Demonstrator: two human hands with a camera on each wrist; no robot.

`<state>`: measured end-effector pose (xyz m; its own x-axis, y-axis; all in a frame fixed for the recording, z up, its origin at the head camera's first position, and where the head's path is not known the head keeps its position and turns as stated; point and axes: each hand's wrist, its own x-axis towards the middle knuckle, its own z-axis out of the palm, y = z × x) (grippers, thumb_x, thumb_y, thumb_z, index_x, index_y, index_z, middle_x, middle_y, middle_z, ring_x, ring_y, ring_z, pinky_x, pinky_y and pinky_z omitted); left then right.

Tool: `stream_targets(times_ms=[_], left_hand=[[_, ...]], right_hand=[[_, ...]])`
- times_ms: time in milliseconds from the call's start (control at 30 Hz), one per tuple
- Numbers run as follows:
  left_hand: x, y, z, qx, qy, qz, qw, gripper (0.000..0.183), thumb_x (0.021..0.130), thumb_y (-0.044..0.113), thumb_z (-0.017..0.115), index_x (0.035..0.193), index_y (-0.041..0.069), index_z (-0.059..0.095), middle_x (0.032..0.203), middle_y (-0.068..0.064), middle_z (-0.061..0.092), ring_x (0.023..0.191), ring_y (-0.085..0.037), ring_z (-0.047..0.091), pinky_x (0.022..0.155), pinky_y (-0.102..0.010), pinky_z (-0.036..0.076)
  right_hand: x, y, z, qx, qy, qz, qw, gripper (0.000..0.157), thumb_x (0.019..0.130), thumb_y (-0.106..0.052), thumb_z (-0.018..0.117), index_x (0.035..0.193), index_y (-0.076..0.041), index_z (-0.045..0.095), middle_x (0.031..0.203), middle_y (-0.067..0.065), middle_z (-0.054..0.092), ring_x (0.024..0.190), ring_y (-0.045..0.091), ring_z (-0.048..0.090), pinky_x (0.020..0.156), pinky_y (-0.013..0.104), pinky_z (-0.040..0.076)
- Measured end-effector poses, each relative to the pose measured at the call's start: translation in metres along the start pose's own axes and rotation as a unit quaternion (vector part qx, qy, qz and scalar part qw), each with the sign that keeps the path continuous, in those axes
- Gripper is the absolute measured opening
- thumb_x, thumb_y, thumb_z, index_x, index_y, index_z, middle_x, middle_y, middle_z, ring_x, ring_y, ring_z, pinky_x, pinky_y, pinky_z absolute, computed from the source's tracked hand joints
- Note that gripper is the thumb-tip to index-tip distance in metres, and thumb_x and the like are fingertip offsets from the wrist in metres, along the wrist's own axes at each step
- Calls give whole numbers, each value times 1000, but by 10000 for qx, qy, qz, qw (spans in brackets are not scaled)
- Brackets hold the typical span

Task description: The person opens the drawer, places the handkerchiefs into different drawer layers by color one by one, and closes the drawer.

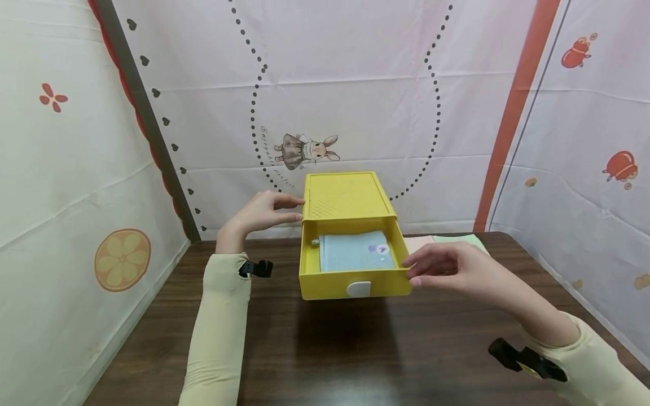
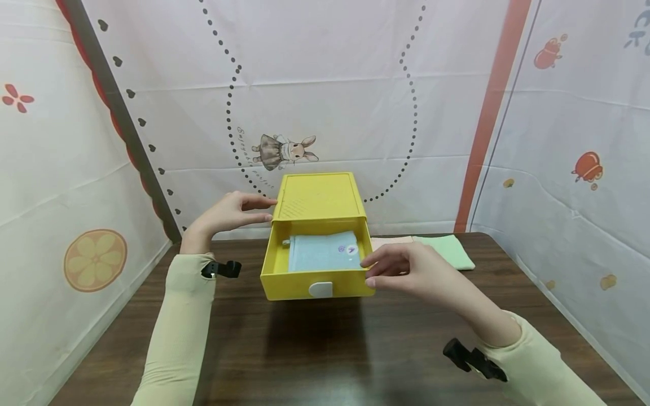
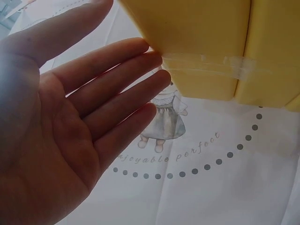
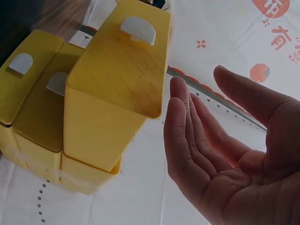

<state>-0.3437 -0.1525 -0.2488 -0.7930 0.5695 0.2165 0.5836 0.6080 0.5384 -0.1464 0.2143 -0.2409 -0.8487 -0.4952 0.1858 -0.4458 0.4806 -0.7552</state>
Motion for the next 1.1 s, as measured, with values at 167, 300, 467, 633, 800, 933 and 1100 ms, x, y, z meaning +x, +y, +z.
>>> stream_targets(times_ms=[167, 300, 467, 633, 800, 933, 1100], left_hand=[[1, -1, 0, -72, -8, 8, 10000, 52, 84, 45, 68, 128, 19, 61, 129, -5, 61, 116, -23, 58, 99, -44, 47], [1, -1, 0, -107, -6, 20, 9999, 51, 85, 44, 68, 128, 18, 60, 129, -5, 61, 116, -23, 58, 99, -43, 47], [1, -1, 0, -66, -10, -1, 10000, 52, 85, 45, 68, 129, 18, 60, 130, -5, 60, 117, -23, 58, 99, -45, 46], [0, 0, 0, -35, -1, -37, 10000, 52, 85, 46, 68, 129, 19, 60, 130, -4, 60, 118, -23, 57, 99, -44, 46], [-1, 0, 0, -35, -7, -69, 10000, 52, 85, 46, 67, 129, 20, 60, 131, -5, 60, 118, -23, 57, 99, -45, 47], [-1, 2, -1, -18, 11, -41, 10000, 52, 85, 46, 68, 129, 19, 60, 130, -5, 60, 117, -24, 58, 99, -45, 47], [0, 1, 0, 23, 6, -58, 10000, 53, 84, 48, 67, 128, 20, 60, 130, -4, 60, 117, -23, 58, 99, -44, 47]], right_hand=[[-4, 3, 6, 83, -56, 111, 9999, 30, 86, -20, 71, 109, -3, 66, 99, 12, 71, 87, 14, 69, 72, 27, 58], [-5, 8, 11, 51, -120, 241, 9996, 30, 86, -23, 71, 109, -4, 66, 99, 7, 72, 87, 11, 69, 74, 26, 57], [-6, 16, 18, 61, -224, 263, 9994, 29, 86, -25, 70, 109, -7, 66, 97, 0, 72, 88, 10, 68, 74, 26, 56], [-7, 20, 23, 92, -302, 302, 9990, 29, 86, -26, 70, 108, -9, 67, 96, 0, 72, 87, 9, 68, 74, 25, 56], [-5, 27, 31, 90, -356, 364, 9987, 27, 85, -28, 71, 107, -12, 67, 96, -1, 72, 87, 9, 68, 76, 25, 56], [-3, 32, 38, 104, -416, 320, 9986, 27, 85, -30, 71, 107, -15, 67, 100, -2, 71, 90, 9, 68, 78, 26, 56], [-2, 35, 46, 57, -494, 393, 9980, 30, 85, -33, 71, 109, -17, 67, 101, -3, 71, 92, 8, 67, 79, 24, 55]])
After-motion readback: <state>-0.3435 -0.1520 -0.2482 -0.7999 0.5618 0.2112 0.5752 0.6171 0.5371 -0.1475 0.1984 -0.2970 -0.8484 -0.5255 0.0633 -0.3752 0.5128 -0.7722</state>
